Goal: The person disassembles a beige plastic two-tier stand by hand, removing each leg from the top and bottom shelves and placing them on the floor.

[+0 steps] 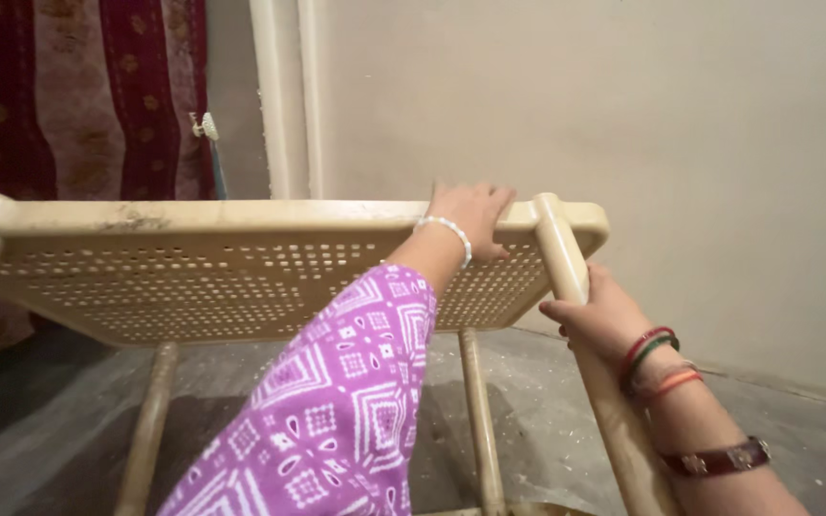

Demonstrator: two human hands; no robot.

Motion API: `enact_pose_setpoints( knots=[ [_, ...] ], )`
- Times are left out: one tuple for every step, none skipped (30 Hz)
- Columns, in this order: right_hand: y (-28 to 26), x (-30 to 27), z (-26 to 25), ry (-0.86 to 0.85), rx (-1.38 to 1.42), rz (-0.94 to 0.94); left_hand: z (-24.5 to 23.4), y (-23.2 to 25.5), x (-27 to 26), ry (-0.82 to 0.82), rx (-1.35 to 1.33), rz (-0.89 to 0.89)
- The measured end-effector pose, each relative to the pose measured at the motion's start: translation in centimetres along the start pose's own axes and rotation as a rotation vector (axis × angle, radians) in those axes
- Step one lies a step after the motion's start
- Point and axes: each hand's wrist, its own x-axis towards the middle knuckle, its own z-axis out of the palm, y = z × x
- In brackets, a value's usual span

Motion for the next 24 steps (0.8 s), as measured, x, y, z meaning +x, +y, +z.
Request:
enact_pose_setpoints(
  knots=[
    [0.0, -0.6, -0.4, -0.030, 0.030, 0.043, 0.2, 0.2, -0.3, 0.024, -0.007, -0.011],
    [-0.2, -1.1, -0.7, -0.060, 0.060, 0.086, 0.4, 0.5, -0.8, 0.047, -0.014, -0.022],
    [-0.3, -1.2, -0.9, -0.122, 0.202, 0.115, 0.8, 0.6, -1.3, 0.075, -0.022, -0.034],
    [-0.3, -1.4, -1.2, -0.185, 0.345, 0.143, 1.1, 0.6, -1.7, 0.190, -0.021, 0.004],
    [-0.3, -1.5, -1.5, -0.250, 0.490, 0.171, 1.3, 0.7, -2.1, 0.301, -0.019, 0.041],
    [-0.2, -1.5, -1.5, -0.280, 0.698, 0.192, 1.3, 0.9, -2.4, 0.413, -0.017, 0.078],
    [-0.1, -1.5, -1.5, -0.309, 0.904, 0.212, 1.5, 1.0, -2.9, 0.402, -0.013, 0.081],
    [0.2, -1.5, -1.4, -0.336, 1.111, 0.231, 1.6, 1.2, -3.3, 0.392, -0.009, 0.084],
    [0.2, -1.2, -1.0, -0.377, 1.132, 0.197, 1.5, 1.2, -3.5, 0.383, -0.001, 0.085],
    [0.3, -0.9, -0.7, -0.418, 1.153, 0.164, 1.6, 1.3, -3.8, 0.411, -0.007, 0.078],
    [0.6, -0.9, -0.3, -0.460, 1.175, 0.129, 1.6, 1.5, -4.2, 0.439, -0.011, 0.073],
    [0.9, -1.0, -0.1, -0.444, 1.153, 0.139, 1.7, 1.7, -4.7, 0.468, -0.015, 0.067],
    [1.2, -1.4, 0.2, -0.423, 1.129, 0.147, 1.9, 1.9, -5.2, 0.476, -0.019, 0.064],
    [1.3, -1.7, 0.4, -0.402, 1.106, 0.155, 1.9, 2.0, -5.5, 0.484, -0.022, 0.061],
    [1.4, -1.8, 0.5, -0.363, 1.072, 0.152, 2.0, 2.1, -5.6, 0.486, -0.022, 0.058],
    [1.5, -2.0, 0.4, -0.324, 1.038, 0.149, 2.1, 2.2, -5.6, 0.501, -0.018, 0.056],
    [1.6, -2.3, 0.4, -0.286, 1.001, 0.149, 2.2, 2.3, -5.7, 0.514, -0.017, 0.051],
    [1.6, -2.5, 0.5, -0.264, 0.997, 0.157, 2.3, 2.4, -5.8, 0.526, -0.016, 0.045],
    [1.5, -2.6, 0.6, -0.243, 0.992, 0.166, 2.3, 2.4, -5.8, 0.519, -0.015, 0.043],
    [1.3, -2.8, 0.7, -0.222, 0.988, 0.174, 2.4, 2.4, -5.9, 0.513, -0.015, 0.041],
    [1.2, -2.8, 0.8, -0.219, 0.984, 0.175, 2.4, 2.3, -5.9, 0.506, -0.011, 0.039],
    [1.0, -2.9, 1.0, -0.217, 0.980, 0.175, 2.3, 2.2, -5.9, 0.507, -0.015, 0.039],
    [0.9, -2.9, 1.2, -0.213, 0.978, 0.176, 2.2, 2.2, -6.0, 0.507, -0.019, 0.041],
    [0.8, -3.0, 1.3, -0.218, 0.973, 0.165, 2.1, 2.1, -6.1, 0.507, -0.022, 0.043]
  ],
)
